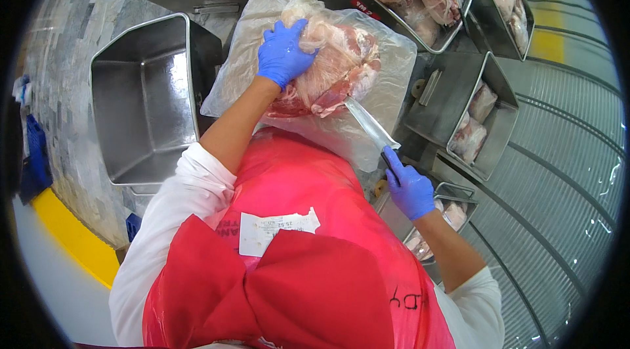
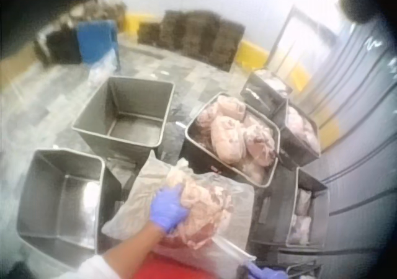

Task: The person is cutting raw meat with a knife. They are wearing blue gloves and a pink apron. The meat is placed on a plastic sheet on a metal table.

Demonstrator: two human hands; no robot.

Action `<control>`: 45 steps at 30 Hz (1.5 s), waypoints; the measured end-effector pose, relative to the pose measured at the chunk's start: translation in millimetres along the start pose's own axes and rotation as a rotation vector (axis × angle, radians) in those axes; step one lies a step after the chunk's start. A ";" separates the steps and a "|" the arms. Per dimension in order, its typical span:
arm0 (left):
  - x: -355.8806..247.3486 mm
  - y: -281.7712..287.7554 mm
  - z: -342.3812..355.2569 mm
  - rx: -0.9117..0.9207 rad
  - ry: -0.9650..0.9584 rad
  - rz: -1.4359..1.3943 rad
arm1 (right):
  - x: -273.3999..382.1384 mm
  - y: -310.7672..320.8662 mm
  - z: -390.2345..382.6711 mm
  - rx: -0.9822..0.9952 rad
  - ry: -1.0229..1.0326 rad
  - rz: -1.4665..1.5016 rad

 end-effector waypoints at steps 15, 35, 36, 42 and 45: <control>10.6 -6.2 17.3 0.012 -0.023 0.050 | -22.9 -77.8 -4.3 -0.371 0.042 0.149; 9.2 -12.4 15.3 0.021 -0.034 -0.057 | 52.7 172.5 73.1 0.168 0.115 -0.350; 9.1 -12.3 13.6 0.015 -0.035 -0.055 | 51.7 173.8 77.6 0.190 0.110 -0.342; 2.3 -4.8 12.6 0.027 -0.027 0.003 | 27.9 158.0 99.4 0.231 0.125 -0.210; -4.9 -6.3 16.8 0.006 -0.029 0.023 | -8.8 117.1 74.4 0.151 0.069 -0.072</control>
Point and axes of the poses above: each hand's wrist, its own z-axis towards the middle knuckle, its own y-axis out of the back of the hand, x = y × z, the point moved 3 cm from there along z, towards the middle knuckle
